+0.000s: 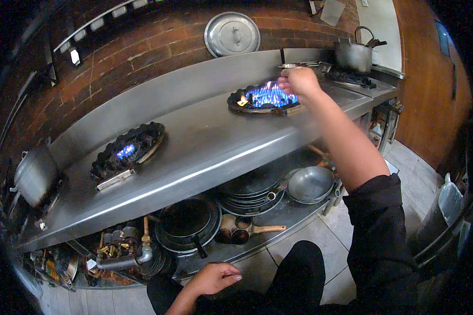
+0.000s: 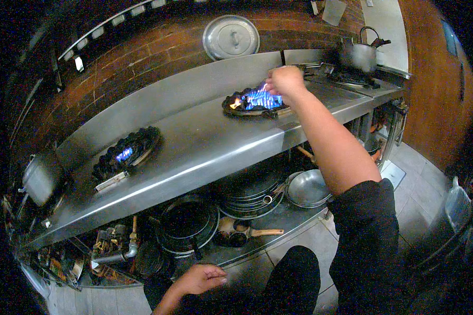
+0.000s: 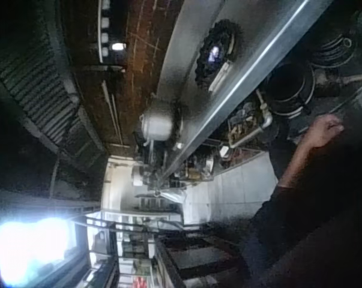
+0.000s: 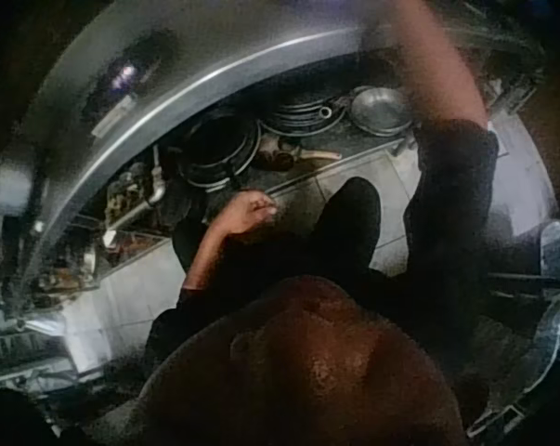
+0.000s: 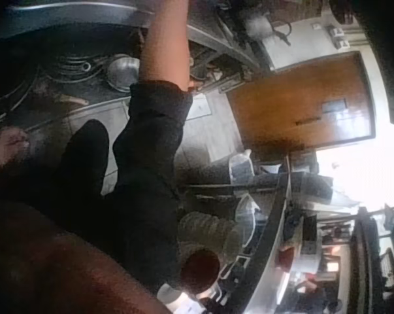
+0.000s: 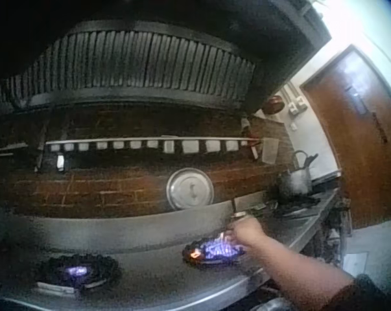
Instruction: The person uses a wrench to tighten a fitting on a gas pipe under a commercial stove. They then ignite the burners to check for leaks and adjust the flame.
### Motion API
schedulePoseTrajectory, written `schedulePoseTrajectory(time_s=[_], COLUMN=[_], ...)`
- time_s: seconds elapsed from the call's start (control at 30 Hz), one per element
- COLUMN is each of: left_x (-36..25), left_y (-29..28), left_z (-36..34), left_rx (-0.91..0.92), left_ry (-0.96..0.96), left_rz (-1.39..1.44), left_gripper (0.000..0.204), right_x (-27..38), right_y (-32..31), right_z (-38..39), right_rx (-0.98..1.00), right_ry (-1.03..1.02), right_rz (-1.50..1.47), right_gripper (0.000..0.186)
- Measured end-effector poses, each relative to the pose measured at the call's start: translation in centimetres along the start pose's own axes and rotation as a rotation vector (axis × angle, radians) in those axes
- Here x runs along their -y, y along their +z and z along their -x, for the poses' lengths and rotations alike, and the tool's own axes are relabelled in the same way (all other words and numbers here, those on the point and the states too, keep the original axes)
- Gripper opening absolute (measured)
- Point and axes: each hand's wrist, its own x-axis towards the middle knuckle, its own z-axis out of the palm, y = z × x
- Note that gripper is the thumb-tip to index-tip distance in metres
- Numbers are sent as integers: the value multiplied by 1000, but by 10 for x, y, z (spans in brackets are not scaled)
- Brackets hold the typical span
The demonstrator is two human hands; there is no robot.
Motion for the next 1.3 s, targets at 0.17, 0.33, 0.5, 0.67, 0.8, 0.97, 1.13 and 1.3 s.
schedulePoseTrajectory(time_s=[0.17,0.33,0.5,0.67,0.8,0.97,1.13,1.3], left_x=[7,-3,18,14,10,-14,-77,-105], left_y=[-4,-10,-11,-22,-28,-41,-98,-146], left_z=[4,1,-3,10,20,48,153,201], left_rx=[-8,40,49,-69,-100,-226,-375,-978], left_ry=[-7,-40,-43,-1,63,181,393,124], left_rz=[41,-45,74,-79,-137,-133,-140,-794], left_gripper=[24,23,21,22,20,17,19,20], right_x=[-2,9,19,21,22,9,-8,-38], right_y=[-14,-34,-55,-64,-68,-147,-262,-207], right_z=[0,9,22,34,55,37,-27,18], right_rx=[-75,-125,-160,-125,-65,-18,379,24], right_ry=[-57,-119,-172,-179,-186,-197,-224,-492], right_rz=[-53,-127,-217,-308,-303,-316,-349,150], right_gripper=[13,14,20,23,21,27,38,37])
